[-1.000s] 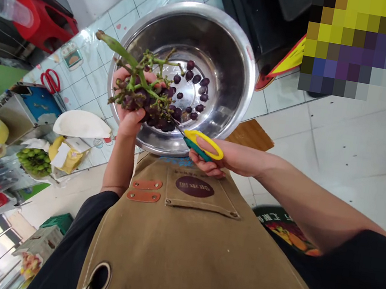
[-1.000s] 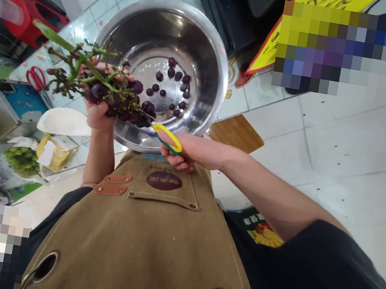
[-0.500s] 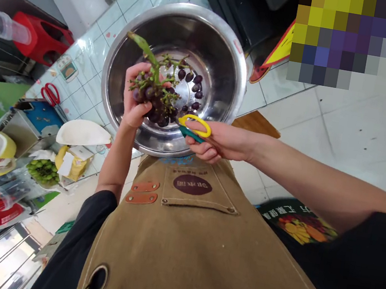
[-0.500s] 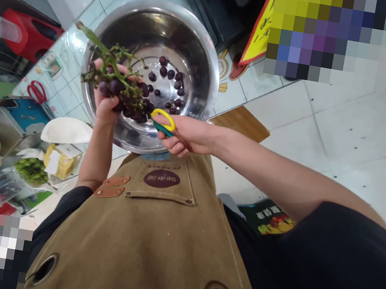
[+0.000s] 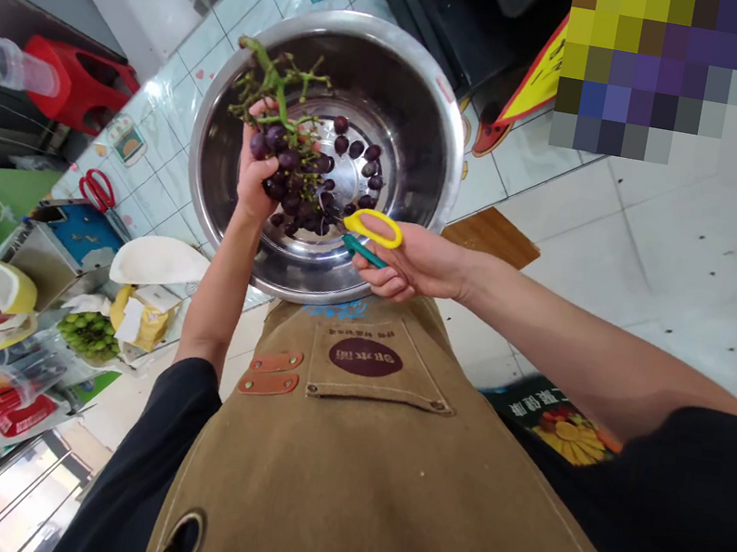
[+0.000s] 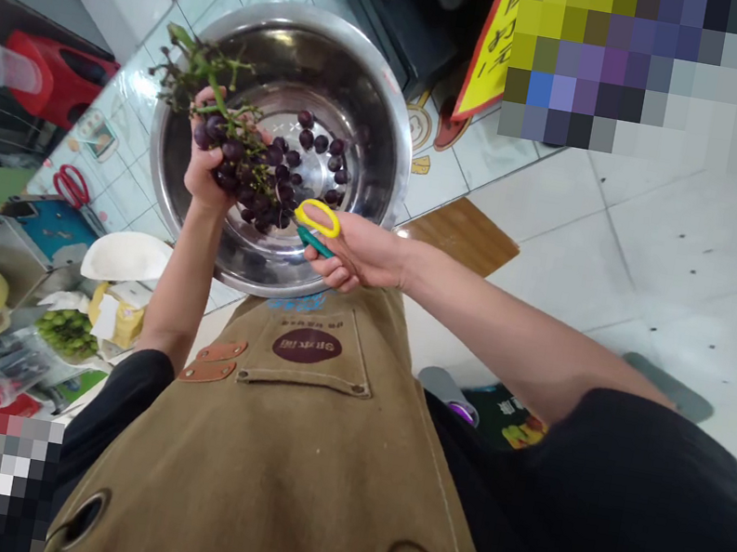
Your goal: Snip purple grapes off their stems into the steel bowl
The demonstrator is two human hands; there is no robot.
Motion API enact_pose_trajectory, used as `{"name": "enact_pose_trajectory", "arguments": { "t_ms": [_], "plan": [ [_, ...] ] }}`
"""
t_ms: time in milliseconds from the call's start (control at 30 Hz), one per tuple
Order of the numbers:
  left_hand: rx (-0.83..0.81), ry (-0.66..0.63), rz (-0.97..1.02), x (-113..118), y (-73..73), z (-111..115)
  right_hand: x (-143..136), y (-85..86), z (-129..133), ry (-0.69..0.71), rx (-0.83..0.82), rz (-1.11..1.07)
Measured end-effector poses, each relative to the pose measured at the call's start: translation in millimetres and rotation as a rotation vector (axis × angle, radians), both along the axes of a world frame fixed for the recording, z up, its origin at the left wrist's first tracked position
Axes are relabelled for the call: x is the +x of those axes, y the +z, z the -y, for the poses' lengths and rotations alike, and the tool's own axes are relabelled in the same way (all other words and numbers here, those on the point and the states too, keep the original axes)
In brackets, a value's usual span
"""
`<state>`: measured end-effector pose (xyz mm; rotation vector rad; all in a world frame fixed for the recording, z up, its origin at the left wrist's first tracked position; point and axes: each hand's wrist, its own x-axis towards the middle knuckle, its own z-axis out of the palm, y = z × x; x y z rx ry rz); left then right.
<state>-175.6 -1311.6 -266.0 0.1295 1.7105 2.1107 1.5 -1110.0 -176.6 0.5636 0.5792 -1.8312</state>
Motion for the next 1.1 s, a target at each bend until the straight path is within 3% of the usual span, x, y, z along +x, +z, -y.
{"name": "enact_pose_trajectory", "arguments": {
  "t_ms": [200, 333, 500, 633, 733, 833, 900, 967, 1000, 1033, 1100],
  "plan": [
    [-0.040, 0.061, -0.057, 2, 18.3, 4, -1, 22.4, 4, 0.024, 0.113, -0.020],
    [-0.105, 0.059, -0.129, 3, 30.1, 5, 0, 27.9, 9, 0.001, 0.138, -0.041],
    [-0.070, 0.165, -0.218, 8, 42.4, 7, 7, 28.3, 15, -0.048, 0.086, -0.085],
    [-0.020, 0.187, -0.167, 9, 47.9, 5, 10, 27.3, 17, -0.066, 0.023, -0.137],
    [-0.059, 0.185, -0.115, 10, 51.8, 5, 10, 42.6, 8, -0.153, 0.061, -0.238],
    [-0.077, 0.204, -0.141, 11, 53.5, 10, 14, 73.2, -10, -0.376, 0.321, -0.393],
    [-0.048, 0.220, -0.153, 11, 52.8, 14, 21, 90.2, -24, -0.623, 0.715, -0.521],
    [-0.015, 0.230, -0.156, 12, 51.3, 17, 31, 95.9, -36, -0.798, 1.061, -0.579],
    [-0.001, 0.234, -0.157, 12, 50.4, 18, 37, 94.3, -41, -0.799, 1.092, -0.543],
    [0.013, 0.241, -0.157, 12, 49.5, 19, 43, 90.2, -44, -0.767, 1.026, -0.463],
    [0.056, 0.253, -0.144, 14, 48.3, 18, 56, 78.5, -46, -0.676, 0.713, -0.226]
  ]
}}
